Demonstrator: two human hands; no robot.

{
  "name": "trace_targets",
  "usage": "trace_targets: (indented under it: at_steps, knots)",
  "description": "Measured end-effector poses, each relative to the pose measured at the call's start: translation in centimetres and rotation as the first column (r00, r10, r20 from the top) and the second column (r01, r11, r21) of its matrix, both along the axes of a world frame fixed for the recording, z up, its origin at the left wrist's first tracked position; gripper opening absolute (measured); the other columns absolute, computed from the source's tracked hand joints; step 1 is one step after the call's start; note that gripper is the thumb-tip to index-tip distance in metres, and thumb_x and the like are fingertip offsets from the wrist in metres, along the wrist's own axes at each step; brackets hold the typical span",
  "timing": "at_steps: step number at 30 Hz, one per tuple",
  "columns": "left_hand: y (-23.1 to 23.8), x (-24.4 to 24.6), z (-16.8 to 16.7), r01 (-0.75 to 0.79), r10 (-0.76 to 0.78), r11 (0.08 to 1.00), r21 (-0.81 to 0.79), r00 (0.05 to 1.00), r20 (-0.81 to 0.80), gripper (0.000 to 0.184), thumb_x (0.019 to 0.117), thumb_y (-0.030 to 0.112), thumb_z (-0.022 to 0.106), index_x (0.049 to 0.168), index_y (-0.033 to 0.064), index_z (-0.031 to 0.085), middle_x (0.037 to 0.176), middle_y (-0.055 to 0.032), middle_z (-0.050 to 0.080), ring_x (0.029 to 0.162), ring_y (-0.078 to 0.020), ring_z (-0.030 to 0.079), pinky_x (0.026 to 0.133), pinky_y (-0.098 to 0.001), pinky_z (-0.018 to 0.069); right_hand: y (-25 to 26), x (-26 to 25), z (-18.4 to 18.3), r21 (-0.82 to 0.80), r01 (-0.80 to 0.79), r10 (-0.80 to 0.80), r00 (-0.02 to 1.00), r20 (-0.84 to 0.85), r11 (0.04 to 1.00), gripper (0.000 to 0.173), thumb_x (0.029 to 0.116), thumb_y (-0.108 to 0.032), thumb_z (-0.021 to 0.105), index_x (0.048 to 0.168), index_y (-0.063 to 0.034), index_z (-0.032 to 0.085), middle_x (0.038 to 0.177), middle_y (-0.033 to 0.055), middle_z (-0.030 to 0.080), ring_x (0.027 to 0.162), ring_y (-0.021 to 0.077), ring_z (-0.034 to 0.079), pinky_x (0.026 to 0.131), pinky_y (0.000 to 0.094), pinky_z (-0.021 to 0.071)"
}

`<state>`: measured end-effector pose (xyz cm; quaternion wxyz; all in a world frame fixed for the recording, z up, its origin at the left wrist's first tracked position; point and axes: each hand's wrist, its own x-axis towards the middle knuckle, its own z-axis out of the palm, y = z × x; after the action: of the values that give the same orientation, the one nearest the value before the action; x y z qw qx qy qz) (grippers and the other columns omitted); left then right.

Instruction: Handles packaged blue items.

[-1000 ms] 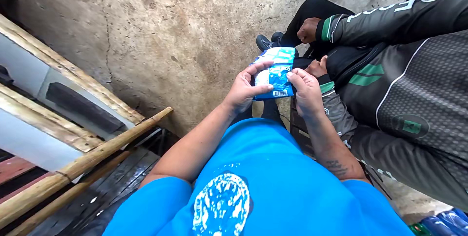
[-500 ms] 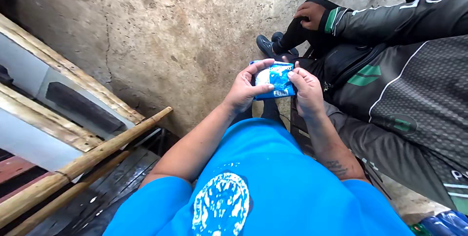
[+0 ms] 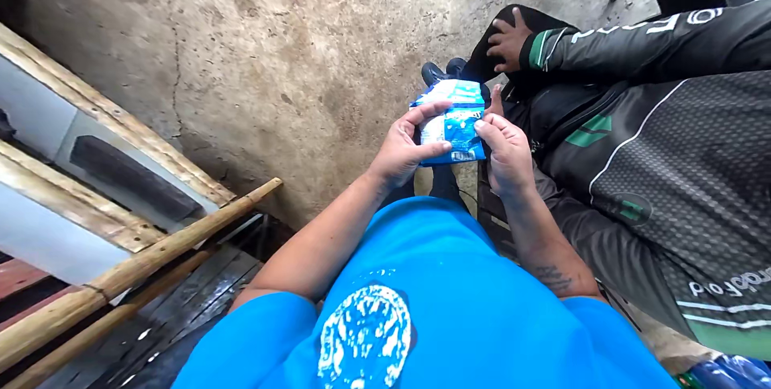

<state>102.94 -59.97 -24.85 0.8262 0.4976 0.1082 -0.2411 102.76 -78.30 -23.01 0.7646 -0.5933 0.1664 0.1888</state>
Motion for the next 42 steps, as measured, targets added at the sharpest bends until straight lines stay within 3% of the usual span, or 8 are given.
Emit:
trace_targets:
  at_steps: [25, 34, 38, 42]
  knots:
    - [0.25, -0.29, 0.11, -0.008, 0.009, 0.999, -0.031, 1.0, 0.015, 0.065, 0.0802, -0.017, 0.067, 0.141, 0.0007, 0.052, 0.13, -0.0067, 0.065, 0.11, -0.0162, 0.068, 0.094, -0.0342, 0.0591, 0.22, -0.09, 0.08, 0.03, 0.002, -0.002, 1.0, 0.0, 1.0, 0.023, 0.1036, -0.01, 0.047, 0.085, -0.0116, 0.061, 0.079, -0.0027, 0.065, 0.074, 0.0044, 0.065, 0.073, 0.0248, 0.0571]
    - [0.19, -0.31, 0.24, -0.017, 0.017, 1.0, -0.023, 1.0, -0.005, 0.066, 0.0795, -0.017, 0.068, 0.141, 0.0007, 0.053, 0.13, -0.008, 0.065, 0.11, -0.017, 0.068, 0.094, -0.0347, 0.0591, 0.1, -0.31, 0.09, 0.016, -0.016, 0.016, 1.0, -0.008, 1.0, 0.025, 0.1044, -0.015, 0.048, 0.082, -0.0131, 0.06, 0.076, -0.0025, 0.063, 0.068, 0.0034, 0.061, 0.066, 0.0217, 0.0544]
    - [0.18, -0.29, 0.24, -0.007, 0.007, 1.0, -0.012, 1.0, -0.003, 0.066, 0.0796, -0.016, 0.069, 0.141, 0.001, 0.052, 0.13, -0.0074, 0.065, 0.111, -0.0164, 0.068, 0.095, -0.034, 0.0587, 0.22, -0.22, -0.1, 0.047, 0.017, -0.017, 1.0, 0.004, 0.999, 0.024, 0.1032, -0.01, 0.048, 0.082, -0.0118, 0.06, 0.076, -0.0027, 0.064, 0.071, 0.0043, 0.063, 0.07, 0.0237, 0.0561]
    - [0.26, -0.27, 0.0, -0.004, 0.004, 1.0, -0.001, 1.0, 0.004, 0.066, 0.0795, -0.015, 0.069, 0.141, 0.0007, 0.053, 0.132, -0.0088, 0.063, 0.112, -0.0173, 0.067, 0.095, -0.0345, 0.0585, 0.01, -0.43, 0.12, -0.003, -0.028, 0.028, 0.999, -0.019, 1.0, 0.025, 0.1051, -0.017, 0.048, 0.084, -0.0129, 0.061, 0.078, -0.0022, 0.064, 0.069, 0.0037, 0.062, 0.066, 0.0224, 0.0551]
